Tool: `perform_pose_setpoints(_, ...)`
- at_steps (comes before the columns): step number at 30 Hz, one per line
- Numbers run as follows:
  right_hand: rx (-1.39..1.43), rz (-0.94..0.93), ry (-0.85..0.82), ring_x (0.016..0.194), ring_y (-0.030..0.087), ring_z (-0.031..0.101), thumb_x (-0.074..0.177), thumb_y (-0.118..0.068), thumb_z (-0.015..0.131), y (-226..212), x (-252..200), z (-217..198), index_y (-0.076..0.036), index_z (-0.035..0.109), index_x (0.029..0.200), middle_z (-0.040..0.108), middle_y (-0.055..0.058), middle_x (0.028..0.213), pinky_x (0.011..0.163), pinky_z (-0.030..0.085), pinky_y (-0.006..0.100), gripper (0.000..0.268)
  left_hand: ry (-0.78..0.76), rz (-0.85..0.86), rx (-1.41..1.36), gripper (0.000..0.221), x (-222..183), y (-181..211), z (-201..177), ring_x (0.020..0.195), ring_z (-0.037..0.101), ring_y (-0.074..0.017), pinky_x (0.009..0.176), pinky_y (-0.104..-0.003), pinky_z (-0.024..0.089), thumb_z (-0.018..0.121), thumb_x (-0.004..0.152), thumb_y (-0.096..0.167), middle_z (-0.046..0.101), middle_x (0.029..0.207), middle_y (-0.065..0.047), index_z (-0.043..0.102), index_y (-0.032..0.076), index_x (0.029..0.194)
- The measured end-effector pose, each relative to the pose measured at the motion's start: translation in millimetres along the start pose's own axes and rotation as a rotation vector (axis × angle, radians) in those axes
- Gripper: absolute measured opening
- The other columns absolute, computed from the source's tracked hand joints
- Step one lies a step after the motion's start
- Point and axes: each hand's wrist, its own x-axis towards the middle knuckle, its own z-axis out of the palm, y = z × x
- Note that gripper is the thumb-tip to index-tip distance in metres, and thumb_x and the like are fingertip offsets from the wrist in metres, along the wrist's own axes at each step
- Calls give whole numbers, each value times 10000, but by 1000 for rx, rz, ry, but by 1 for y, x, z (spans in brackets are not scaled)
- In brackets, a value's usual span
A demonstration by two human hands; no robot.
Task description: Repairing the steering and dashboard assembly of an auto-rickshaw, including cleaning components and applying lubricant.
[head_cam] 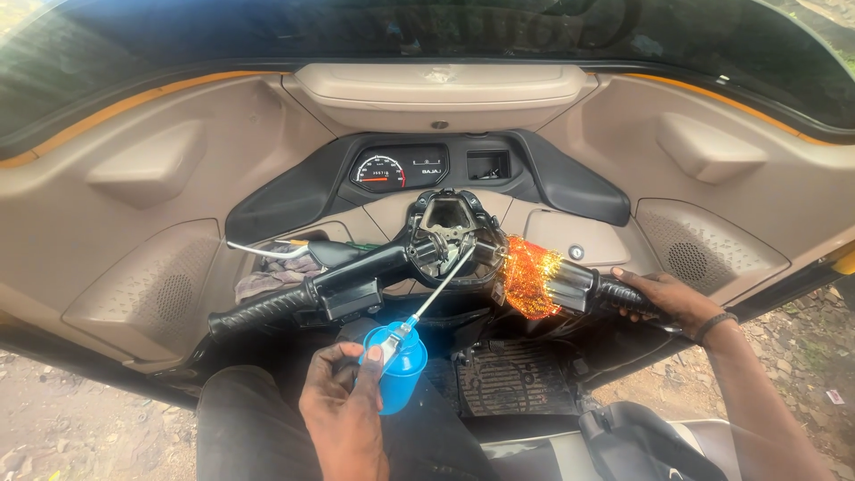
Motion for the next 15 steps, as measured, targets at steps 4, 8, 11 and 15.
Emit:
perform_pose_setpoints(4, 4, 4, -19, 643, 201, 663, 889, -622, 602, 3, 4, -1, 75, 727, 982, 716, 134, 742, 599, 558, 301, 714, 0, -3, 18, 229, -6, 10, 5, 489, 469, -94, 459, -249, 319, 726, 840, -13, 616, 614, -85, 605, -20, 1035)
perform_pose_setpoints(8, -14, -4, -160, 737, 198, 693, 863, -634, 598, 14, 22, -16, 48, 749, 1038, 760, 143, 849, 665, 578, 313, 721, -19, -43, 62, 226, -5, 3, 2, 480, 466, -97, 462, -245, 317, 741, 842, 17, 595, 584, -93, 617, 10, 1031)
perform_pose_setpoints(11, -172, -82, -364, 876, 188, 737, 778, -609, 667, 4, 36, -21, -45, 760, 1134, 810, 110, 1010, 822, 585, 319, 673, -88, 2, 52, 199, -4, -5, -3, 481, 479, -98, 468, -240, 334, 739, 862, 34, 580, 580, -80, 626, -4, 1021)
perform_pose_setpoints(15, -450, -123, -360, 1033, 171, 680, 707, -541, 808, -28, 34, -4, -162, 693, 1281, 755, 70, 1183, 957, 499, 354, 698, -101, -15, 50, 188, -9, 8, 3, 476, 492, -101, 467, -243, 347, 736, 855, 43, 606, 594, -62, 622, 3, 998)
